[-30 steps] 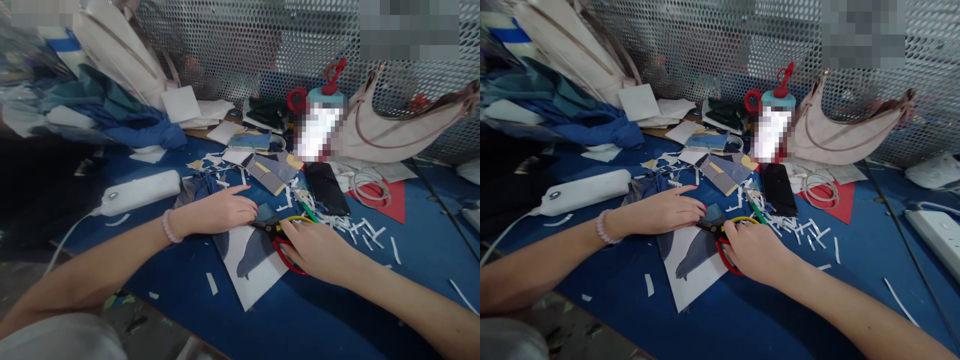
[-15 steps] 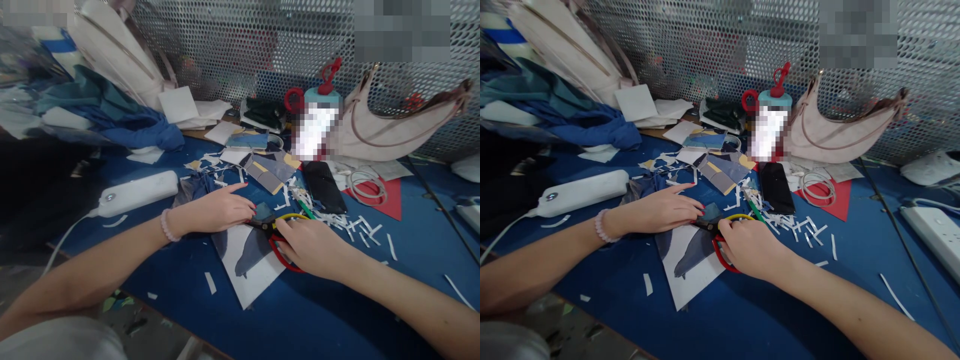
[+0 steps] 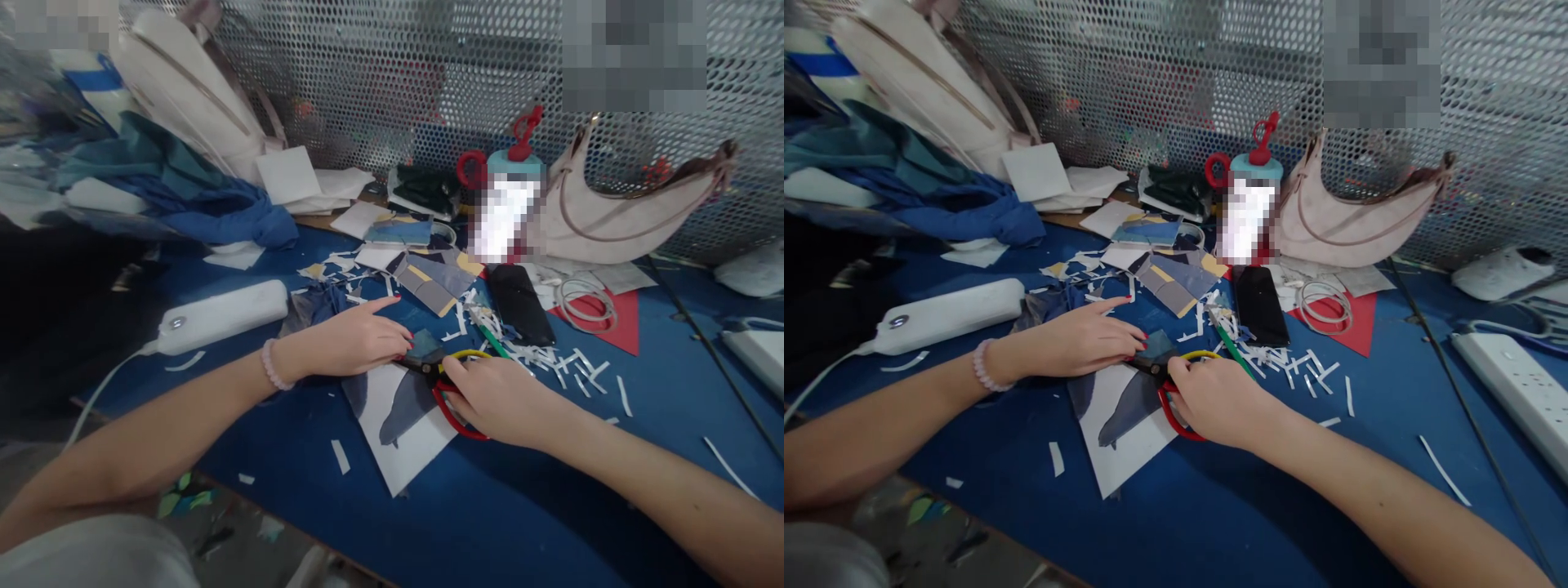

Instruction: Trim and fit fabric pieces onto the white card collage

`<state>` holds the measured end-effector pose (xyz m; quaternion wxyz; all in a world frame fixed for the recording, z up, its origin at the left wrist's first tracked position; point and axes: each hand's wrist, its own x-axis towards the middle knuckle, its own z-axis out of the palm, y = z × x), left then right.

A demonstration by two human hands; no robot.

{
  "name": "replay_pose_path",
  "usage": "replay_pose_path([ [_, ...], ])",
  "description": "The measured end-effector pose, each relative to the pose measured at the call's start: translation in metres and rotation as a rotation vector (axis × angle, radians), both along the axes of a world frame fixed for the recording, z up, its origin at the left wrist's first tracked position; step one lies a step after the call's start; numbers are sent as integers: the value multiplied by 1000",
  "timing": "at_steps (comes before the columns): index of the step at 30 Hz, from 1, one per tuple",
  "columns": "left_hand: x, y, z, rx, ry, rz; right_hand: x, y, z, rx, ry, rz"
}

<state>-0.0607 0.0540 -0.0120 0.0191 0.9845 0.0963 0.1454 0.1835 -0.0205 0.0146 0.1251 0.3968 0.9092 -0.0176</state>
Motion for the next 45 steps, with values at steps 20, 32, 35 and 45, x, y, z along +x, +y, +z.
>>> replay_pose_path([
  [20, -2, 4, -2, -127, 26, 48, -3, -22, 10, -44, -110, -229],
  [32, 1, 4, -1, -162, 21, 54, -8, -21, 8, 16, -130, -221],
  [35, 1, 4, 0, -161, 21, 48, -8, -22, 9, 16, -126, -215],
  [45, 0, 5, -4, -111, 22, 42, -7, -18, 9, 13, -97, -195],
])
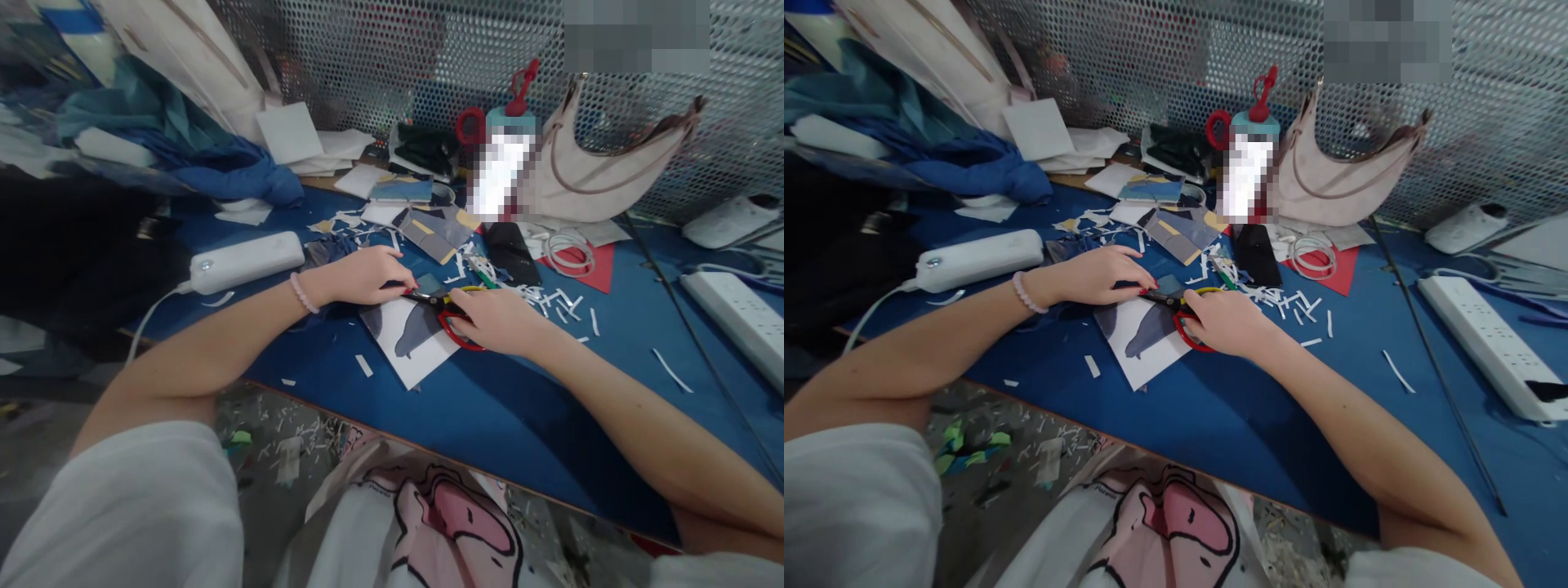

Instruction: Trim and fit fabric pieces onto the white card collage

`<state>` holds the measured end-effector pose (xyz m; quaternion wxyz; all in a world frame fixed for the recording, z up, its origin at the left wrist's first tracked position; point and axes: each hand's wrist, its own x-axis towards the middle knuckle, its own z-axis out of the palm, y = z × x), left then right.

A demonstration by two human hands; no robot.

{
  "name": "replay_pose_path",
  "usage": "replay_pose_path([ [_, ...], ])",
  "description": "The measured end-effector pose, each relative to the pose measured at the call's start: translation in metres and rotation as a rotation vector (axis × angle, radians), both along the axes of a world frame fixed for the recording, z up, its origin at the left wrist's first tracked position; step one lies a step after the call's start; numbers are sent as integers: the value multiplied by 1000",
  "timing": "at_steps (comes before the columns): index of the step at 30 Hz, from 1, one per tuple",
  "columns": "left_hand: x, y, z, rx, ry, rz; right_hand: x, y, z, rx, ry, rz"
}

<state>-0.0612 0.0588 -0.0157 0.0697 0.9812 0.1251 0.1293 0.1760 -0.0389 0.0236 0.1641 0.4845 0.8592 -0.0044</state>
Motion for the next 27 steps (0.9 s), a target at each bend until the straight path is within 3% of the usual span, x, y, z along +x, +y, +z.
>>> replay_pose_path([
  [8, 1, -5, 3, 69, 49, 1, -4, 1, -1, 13, 13, 16],
  [27, 4, -5, 10, -28, 76, 80, -5, 3, -1, 21, -13, 28],
])
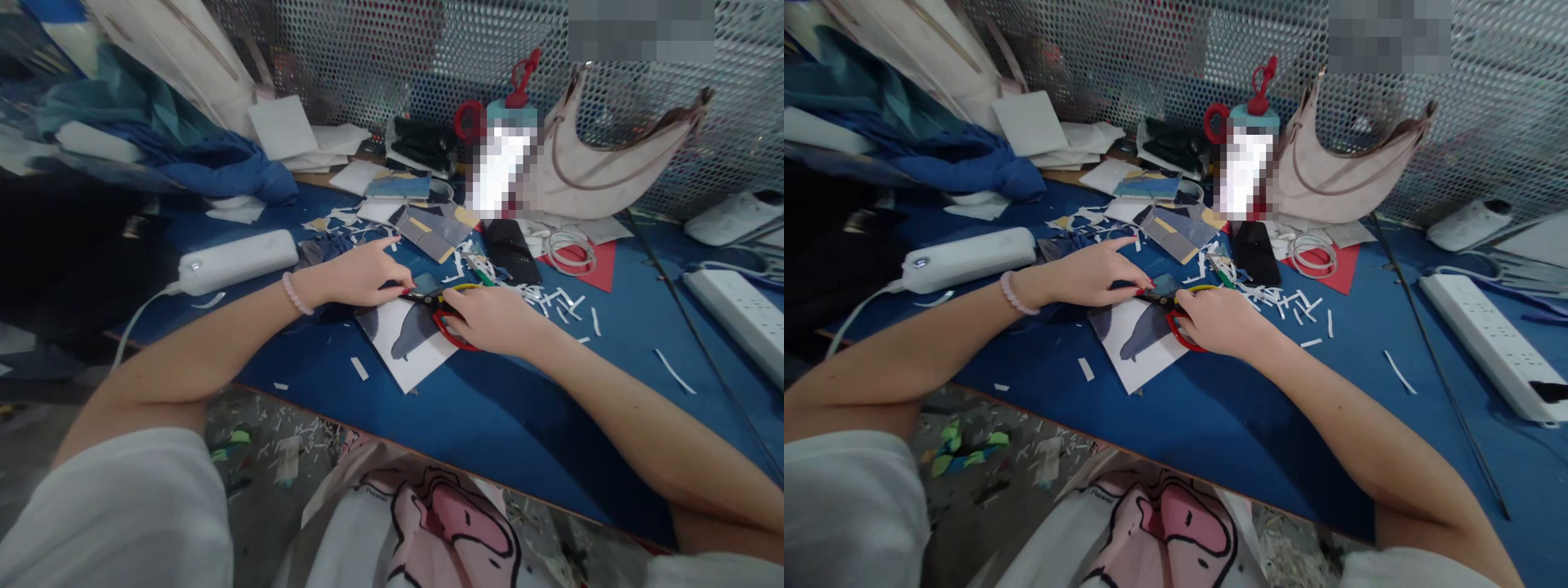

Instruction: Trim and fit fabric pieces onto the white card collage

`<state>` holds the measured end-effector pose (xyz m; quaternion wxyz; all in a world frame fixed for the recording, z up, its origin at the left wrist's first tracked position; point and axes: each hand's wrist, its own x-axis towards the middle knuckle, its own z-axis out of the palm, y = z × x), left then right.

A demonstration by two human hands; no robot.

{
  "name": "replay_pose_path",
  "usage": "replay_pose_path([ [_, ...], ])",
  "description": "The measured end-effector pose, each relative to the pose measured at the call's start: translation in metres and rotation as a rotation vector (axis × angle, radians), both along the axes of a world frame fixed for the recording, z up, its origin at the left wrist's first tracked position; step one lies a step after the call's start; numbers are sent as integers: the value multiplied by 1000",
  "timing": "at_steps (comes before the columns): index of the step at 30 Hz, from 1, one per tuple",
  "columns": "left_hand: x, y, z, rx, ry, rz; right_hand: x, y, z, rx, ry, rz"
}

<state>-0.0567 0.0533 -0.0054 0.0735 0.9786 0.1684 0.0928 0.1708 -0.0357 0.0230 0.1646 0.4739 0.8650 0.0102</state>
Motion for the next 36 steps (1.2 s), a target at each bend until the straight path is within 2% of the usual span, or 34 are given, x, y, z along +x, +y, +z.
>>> replay_pose_path([
  [8, 0, 2, 0, -23, 25, -7, -1, 1, -4, 1, 16, 27],
  [16, -3, 6, 1, -141, 32, 50, -4, 0, -11, 31, 24, 33],
  [36, -4, 10, -2, -244, 10, 84, -13, 10, -10, 32, 51, 71],
])
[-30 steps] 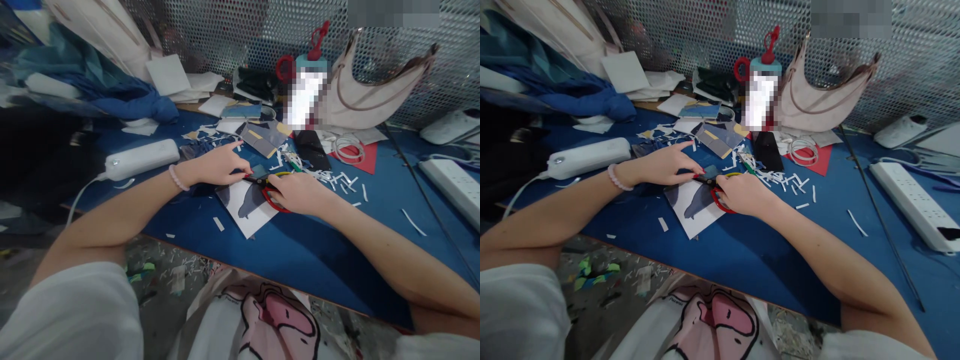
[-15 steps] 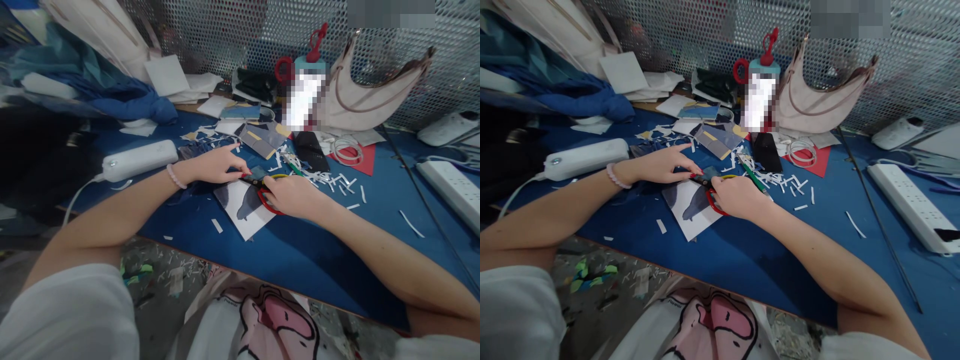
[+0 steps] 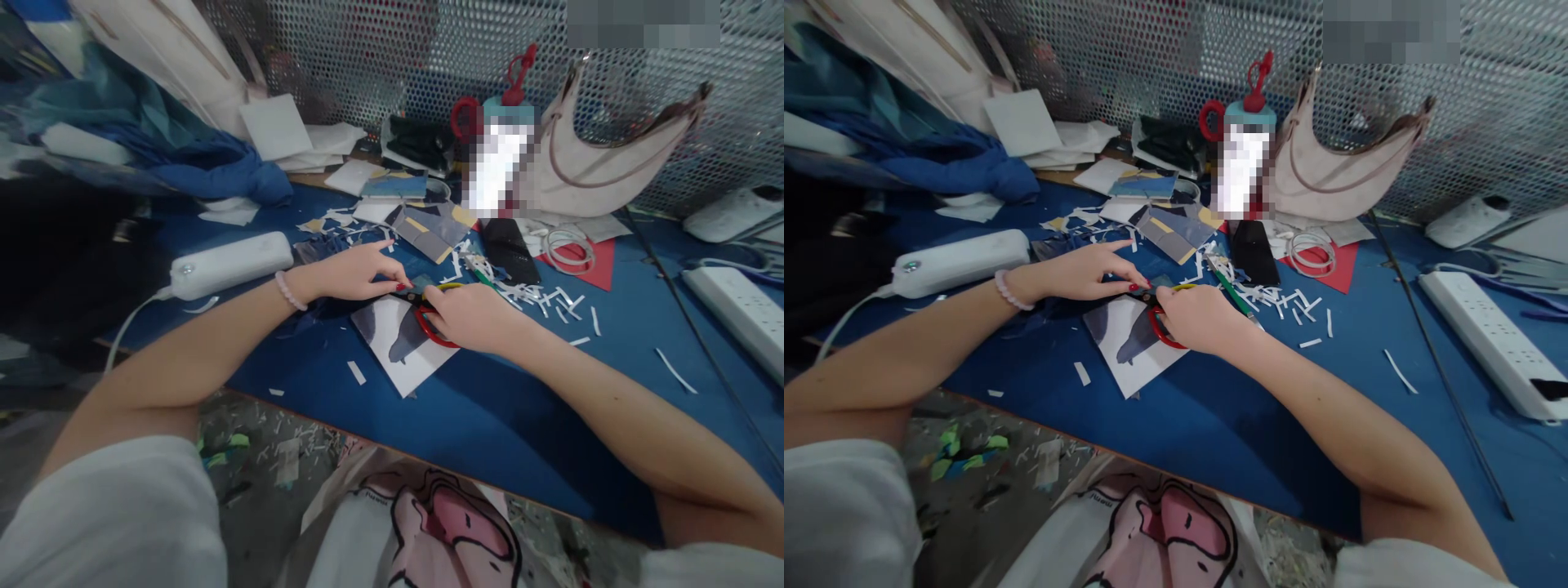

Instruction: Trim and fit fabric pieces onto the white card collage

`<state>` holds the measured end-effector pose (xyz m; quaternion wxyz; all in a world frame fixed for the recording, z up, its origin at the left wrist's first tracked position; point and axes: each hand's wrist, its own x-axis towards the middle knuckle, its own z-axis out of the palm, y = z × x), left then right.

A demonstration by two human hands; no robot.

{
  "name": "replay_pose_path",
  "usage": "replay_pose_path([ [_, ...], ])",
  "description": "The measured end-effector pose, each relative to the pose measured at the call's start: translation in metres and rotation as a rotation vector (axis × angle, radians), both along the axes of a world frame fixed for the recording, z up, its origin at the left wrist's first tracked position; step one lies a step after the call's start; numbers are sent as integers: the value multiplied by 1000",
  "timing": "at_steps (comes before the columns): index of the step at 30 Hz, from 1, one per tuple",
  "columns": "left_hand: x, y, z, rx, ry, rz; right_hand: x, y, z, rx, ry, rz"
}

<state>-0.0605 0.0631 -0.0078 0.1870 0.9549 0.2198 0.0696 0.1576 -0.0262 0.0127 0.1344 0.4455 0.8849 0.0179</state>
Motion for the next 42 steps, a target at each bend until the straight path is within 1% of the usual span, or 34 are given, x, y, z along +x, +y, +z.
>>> replay_pose_path([
  [2, -1, -1, -2, 13, -48, 24, 2, 1, 1, 3, -2, -1],
  [3, -2, -1, -3, 45, -95, 60, 4, 2, 2, 5, -3, -2],
  [4, -3, -1, -4, 97, -150, 114, 6, 3, 4, 7, -5, -4],
  [6, -6, 0, -4, 243, -240, 267, 12, 6, 9, 10, -9, -6],
  [8, -10, 3, -4, 362, -264, 398, 20, 10, 14, 16, -14, -13],
  [9, -12, 4, -4, 395, -252, 435, 24, 12, 16, 22, -14, -17],
  [12, -14, 8, -7, 423, -201, 486, 37, 20, 19, 39, 6, -18],
  [15, -12, 7, -10, 456, -186, 507, 52, 28, 17, 45, 59, 25],
  [17, -10, 4, -10, 450, -196, 465, 62, 32, 15, 38, 89, 62],
  [18, -8, 2, -9, 429, -195, 418, 66, 34, 13, 35, 102, 75],
  [22, -1, -7, -6, 287, -151, 154, 82, 38, 9, 23, 147, 115],
  [23, 0, -10, -6, 256, -130, 106, 85, 38, 8, 14, 153, 122],
  [25, 3, -14, -8, 211, -85, 61, 89, 39, 6, -12, 156, 130],
  [28, 6, -18, -12, 176, -34, 46, 94, 40, 5, -26, 164, 133],
  [30, 6, -19, -14, 192, -31, 43, 95, 40, 4, -15, 162, 133],
  [32, 5, -18, -13, 243, -42, 27, 96, 41, 3, -3, 157, 131],
  [38, 0, -12, -9, 442, -38, -177, 97, 40, 5, 13, 171, 133],
  [40, 1, -12, -9, 492, -46, -194, 98, 40, 7, 17, 168, 119],
  [42, 3, -14, -8, 531, -47, -179, 98, 39, 9, 21, 155, 96],
])
